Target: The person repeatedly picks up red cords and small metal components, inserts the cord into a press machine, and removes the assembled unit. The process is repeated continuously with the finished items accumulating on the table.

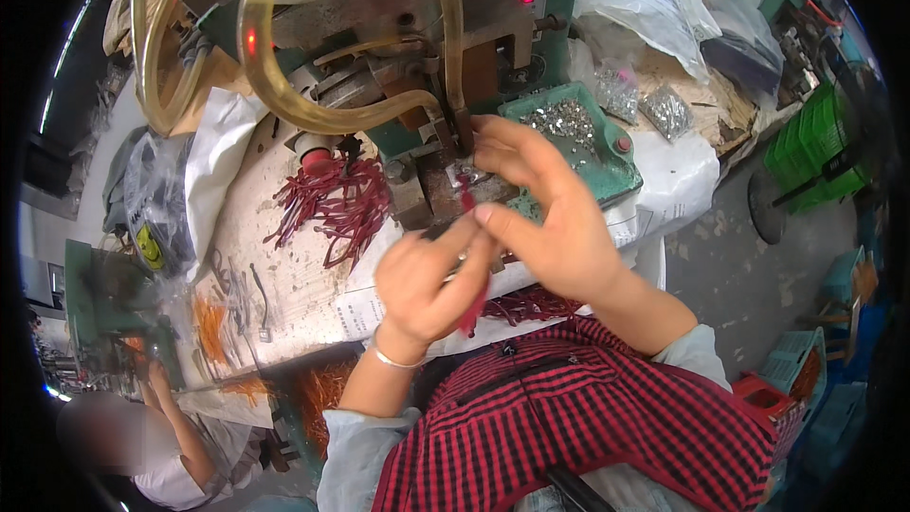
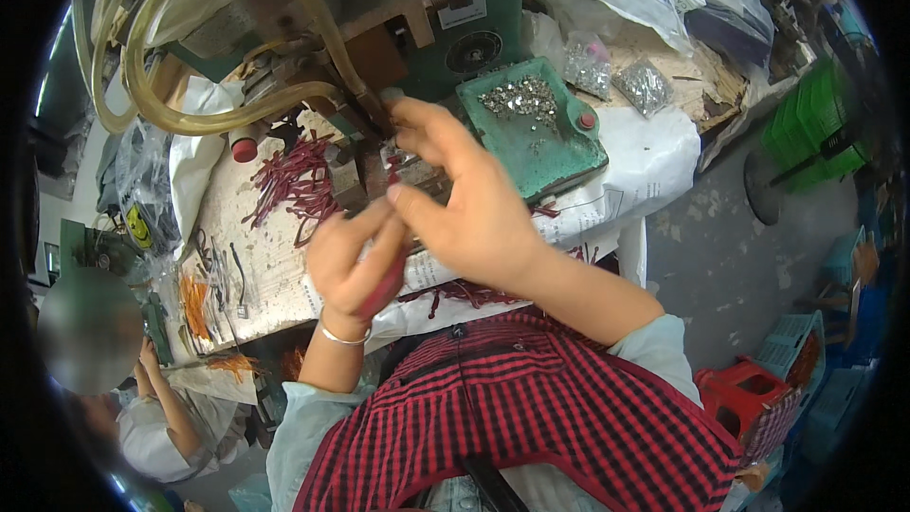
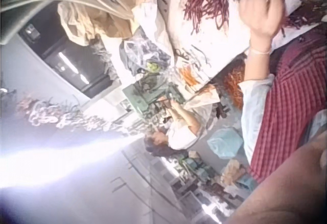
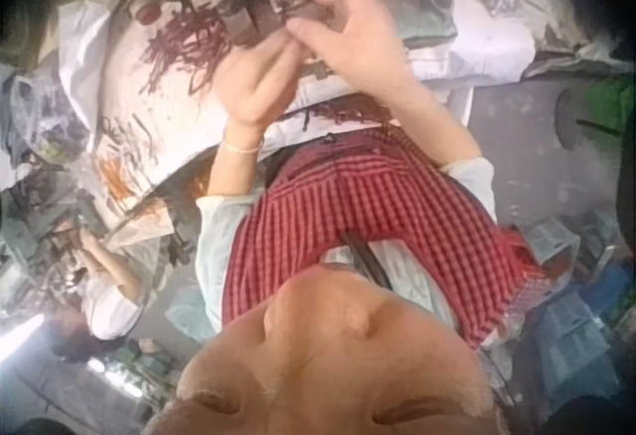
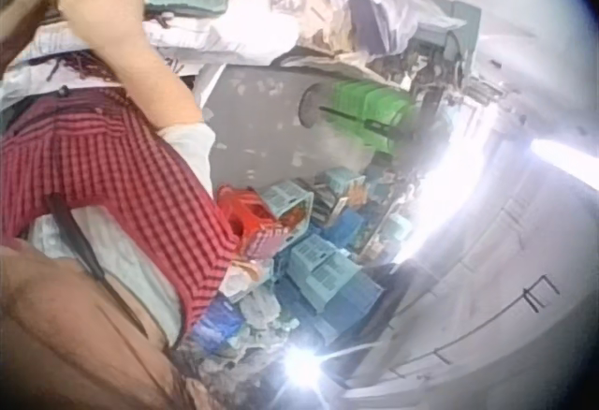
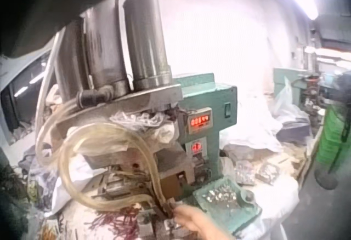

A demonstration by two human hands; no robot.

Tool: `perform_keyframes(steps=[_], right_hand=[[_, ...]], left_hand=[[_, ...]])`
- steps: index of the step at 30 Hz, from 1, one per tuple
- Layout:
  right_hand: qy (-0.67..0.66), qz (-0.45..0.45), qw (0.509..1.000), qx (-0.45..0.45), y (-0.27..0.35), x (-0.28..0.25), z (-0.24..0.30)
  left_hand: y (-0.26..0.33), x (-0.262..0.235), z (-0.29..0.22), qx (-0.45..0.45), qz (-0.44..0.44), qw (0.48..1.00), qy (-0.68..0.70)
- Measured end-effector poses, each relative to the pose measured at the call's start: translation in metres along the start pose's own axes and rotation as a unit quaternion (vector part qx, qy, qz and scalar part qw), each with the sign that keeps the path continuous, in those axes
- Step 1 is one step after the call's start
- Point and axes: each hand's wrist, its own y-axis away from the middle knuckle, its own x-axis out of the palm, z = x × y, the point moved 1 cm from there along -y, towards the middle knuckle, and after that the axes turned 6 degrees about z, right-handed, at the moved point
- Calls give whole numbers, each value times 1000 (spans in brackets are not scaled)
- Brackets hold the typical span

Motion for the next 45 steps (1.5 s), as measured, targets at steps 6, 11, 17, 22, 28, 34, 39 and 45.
perform_keyframes(steps=[6, 11, 17, 22, 28, 34, 39, 45], right_hand=[[116, -216, 969, -12, -19, -98, -63], [346, -245, 906, 6, 8, -136, -124], [551, -155, 819, 37, -9, -101, -127], [604, -124, 785, 61, -20, -100, -137], [432, -210, 876, 43, 1, -101, -125], [287, -214, 933, 30, -6, -104, -128], [331, -220, 916, 55, 6, -98, -116], [282, -291, 913, 41, 50, -135, -117]], left_hand=[[-5, 27, 7, 31, -27, 999, 22], [-2, 30, 8, 31, -20, 999, 36], [1, 27, 3, -8, -11, 999, 52], [30, 13, -23, -159, 13, 981, 108], [101, -52, -4, -249, -61, 947, -194], [92, -64, 88, -318, 95, 929, -163], [131, 0, 103, -408, 251, 844, -239], [172, -19, 123, -435, 204, 848, -224]])
